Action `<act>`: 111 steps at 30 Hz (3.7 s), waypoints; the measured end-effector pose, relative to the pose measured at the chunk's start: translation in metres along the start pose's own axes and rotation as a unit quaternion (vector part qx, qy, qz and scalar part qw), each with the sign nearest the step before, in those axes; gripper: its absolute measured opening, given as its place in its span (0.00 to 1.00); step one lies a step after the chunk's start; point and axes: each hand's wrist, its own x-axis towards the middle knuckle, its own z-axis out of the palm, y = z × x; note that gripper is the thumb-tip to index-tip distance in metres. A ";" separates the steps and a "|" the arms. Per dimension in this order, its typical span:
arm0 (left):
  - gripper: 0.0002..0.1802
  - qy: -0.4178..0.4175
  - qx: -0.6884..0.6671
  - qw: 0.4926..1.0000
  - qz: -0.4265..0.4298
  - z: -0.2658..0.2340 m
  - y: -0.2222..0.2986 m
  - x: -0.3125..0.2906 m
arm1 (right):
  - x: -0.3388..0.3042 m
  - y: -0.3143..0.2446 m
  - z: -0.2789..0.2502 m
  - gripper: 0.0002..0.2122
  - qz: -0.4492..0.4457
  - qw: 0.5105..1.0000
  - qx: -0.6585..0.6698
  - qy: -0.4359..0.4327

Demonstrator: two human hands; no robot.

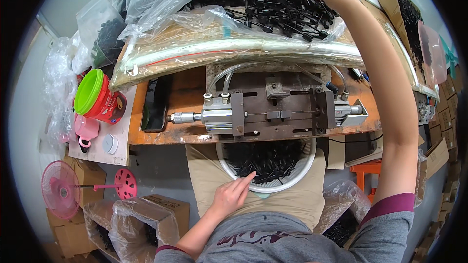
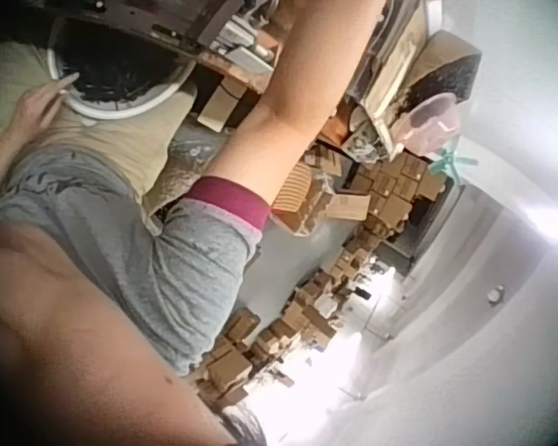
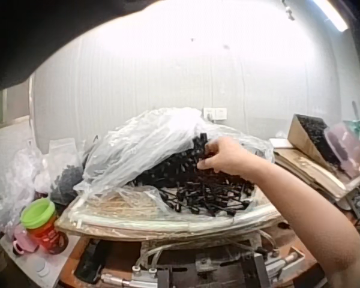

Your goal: Assembling small black plastic components using a pneumatic jig.

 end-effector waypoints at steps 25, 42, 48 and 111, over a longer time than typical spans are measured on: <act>0.26 0.194 -0.075 0.961 0.184 -0.066 0.069 0.111 | -0.118 0.038 0.001 0.12 -0.017 0.922 0.386 0.026; 0.24 0.116 -0.111 0.979 0.128 -0.082 0.093 0.140 | -0.254 0.010 0.083 0.09 0.216 0.804 0.550 -0.069; 0.25 0.099 -0.139 0.979 0.114 -0.079 0.100 0.138 | -0.259 0.001 0.090 0.10 0.223 0.798 0.558 -0.046; 0.15 0.077 0.077 0.989 0.097 -0.039 0.060 0.144 | -0.294 0.051 0.108 0.12 -0.170 0.948 0.076 0.259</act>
